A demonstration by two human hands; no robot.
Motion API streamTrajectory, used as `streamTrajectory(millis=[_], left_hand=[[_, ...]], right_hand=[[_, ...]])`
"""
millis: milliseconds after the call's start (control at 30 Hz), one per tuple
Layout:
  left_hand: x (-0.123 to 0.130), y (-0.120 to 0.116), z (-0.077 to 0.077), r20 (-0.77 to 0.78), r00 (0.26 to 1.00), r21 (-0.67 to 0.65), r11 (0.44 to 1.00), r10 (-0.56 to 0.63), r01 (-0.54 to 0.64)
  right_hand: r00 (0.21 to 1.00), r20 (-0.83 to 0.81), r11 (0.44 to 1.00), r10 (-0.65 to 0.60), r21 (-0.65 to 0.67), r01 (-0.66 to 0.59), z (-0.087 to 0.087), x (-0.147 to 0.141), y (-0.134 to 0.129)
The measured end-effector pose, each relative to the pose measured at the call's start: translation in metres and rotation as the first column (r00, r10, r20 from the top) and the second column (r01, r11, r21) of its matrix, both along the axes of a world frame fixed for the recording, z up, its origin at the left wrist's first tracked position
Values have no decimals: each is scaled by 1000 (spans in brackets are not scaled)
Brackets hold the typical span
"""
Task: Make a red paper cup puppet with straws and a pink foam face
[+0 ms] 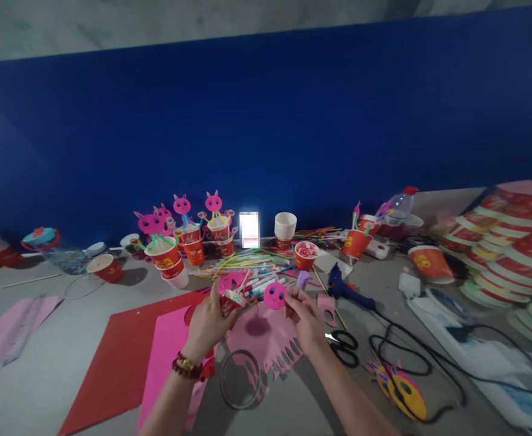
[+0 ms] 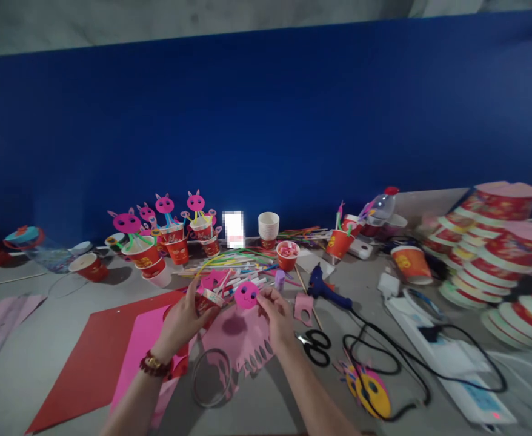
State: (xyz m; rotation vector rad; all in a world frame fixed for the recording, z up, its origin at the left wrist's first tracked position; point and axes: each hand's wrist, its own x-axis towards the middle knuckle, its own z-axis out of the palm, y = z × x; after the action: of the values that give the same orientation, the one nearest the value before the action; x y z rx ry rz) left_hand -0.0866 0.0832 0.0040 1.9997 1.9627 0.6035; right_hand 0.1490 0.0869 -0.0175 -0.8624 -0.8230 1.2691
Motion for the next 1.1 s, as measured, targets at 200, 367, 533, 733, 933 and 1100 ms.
streamTrajectory(millis=[200,367,533,733,933,1100], left_hand=[[5,-7,6,388,909,176,980,-155,92],[12,-22,9,627,759,206,977,-175,55],[20,-31,5,781,609,148,988,-141,39],[28,-37,-1,798,567,210,976,-207,62],[37,-44,-11,865,450,202,975,-222,91],[43,-50,-19,889,415,173,981,-193,85]], right_hand=[[996,-90,997,22,73,-16,9,2,-4],[982,-164,990,96,118,-77,11,4,-6],[969,-192,983,158,122,-136,12,6,-8],[947,-148,956,284,118,-269,22,7,-16],[865,-184,880,466,194,-432,23,6,-22],[827,-207,847,523,233,-477,22,3,-23]])
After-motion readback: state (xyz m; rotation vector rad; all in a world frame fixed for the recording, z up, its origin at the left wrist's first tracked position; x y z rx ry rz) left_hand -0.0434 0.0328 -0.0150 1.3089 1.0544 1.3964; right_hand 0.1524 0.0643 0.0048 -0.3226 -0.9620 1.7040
